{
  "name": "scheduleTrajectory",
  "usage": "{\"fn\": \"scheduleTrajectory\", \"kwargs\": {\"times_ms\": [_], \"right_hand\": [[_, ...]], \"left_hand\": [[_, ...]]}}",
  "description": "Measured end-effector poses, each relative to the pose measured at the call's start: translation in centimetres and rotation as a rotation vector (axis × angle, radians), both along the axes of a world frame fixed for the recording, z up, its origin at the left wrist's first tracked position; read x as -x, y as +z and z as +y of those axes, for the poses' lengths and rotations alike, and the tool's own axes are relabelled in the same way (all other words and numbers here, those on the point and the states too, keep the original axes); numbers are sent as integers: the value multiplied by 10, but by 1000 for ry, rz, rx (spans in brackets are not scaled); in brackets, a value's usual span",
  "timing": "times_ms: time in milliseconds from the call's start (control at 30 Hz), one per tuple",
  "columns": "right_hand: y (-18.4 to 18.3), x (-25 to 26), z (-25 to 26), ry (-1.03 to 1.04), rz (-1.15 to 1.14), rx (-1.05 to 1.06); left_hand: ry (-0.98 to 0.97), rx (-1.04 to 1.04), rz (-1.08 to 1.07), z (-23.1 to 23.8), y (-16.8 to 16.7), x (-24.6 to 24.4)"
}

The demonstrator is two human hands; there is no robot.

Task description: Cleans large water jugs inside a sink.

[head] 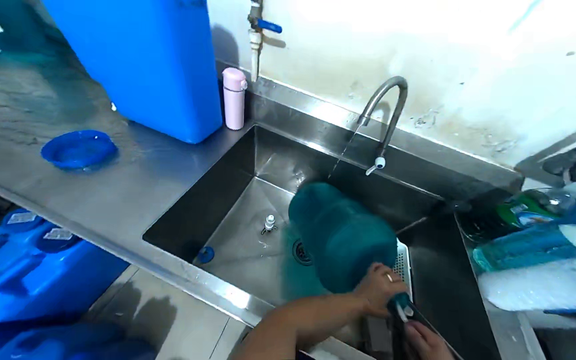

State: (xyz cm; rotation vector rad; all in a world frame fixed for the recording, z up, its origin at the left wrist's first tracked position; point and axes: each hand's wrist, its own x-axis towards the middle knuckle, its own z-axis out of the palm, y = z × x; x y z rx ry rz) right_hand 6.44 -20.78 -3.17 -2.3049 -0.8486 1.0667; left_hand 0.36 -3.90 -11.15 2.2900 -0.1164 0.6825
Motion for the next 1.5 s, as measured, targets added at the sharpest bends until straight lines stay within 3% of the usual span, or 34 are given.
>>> {"fn": "scheduleTrajectory", "kwargs": {"times_ms": [100,200,233,300,367,467,533,600,667,733,800,867,933,1000,1067,1133,1200,1300,1367,1433,1500], "right_hand": [[-13,-1,33,-145,222,194],[9,-44,40,161,69,531],[25,-53,54,236,-19,545],[55,-41,87,280,-123,455],[52,-6,99,224,-139,339],[11,5,82,318,-250,559],[11,-10,81,431,-292,669],[25,-14,80,370,-205,564],[23,2,70,132,-37,343],[-2,24,63,-25,98,298],[-15,6,60,136,159,405],[-9,-23,56,208,168,324],[-4,-13,52,25,270,173],[-9,5,48,-100,383,201],[2,-9,55,54,426,309],[25,-25,68,196,318,261],[23,-13,74,262,65,253],[-10,-18,52,431,-215,472],[1,-36,52,482,-234,492],[23,-45,61,403,-127,387],[19,-26,63,217,-25,251]], "left_hand": [[-47,-24,186,23,-4,-2],[-169,-65,438,29,4,-7],[-126,-31,419,29,12,-5],[105,77,183,33,27,6],[233,79,3,45,27,11],[-97,-117,360,47,18,11],[-205,-162,520,42,19,7],[-116,-81,428,38,18,8],[-16,-50,264,42,17,7],[-140,-190,418,41,14,9],[-259,-269,652,34,14,7],[-123,-141,476,34,13,5],[-6,-112,219,34,5,-1],[-153,-254,366,35,2,-1],[-191,-255,551,36,15,7],[40,-90,271,40,25,13],[134,-99,82,43,21,9],[-164,-269,465,30,13,-3],[-168,-209,548,20,14,-12],[23,-57,257,23,13,-12],[121,-76,87,35,11,-14]]}}
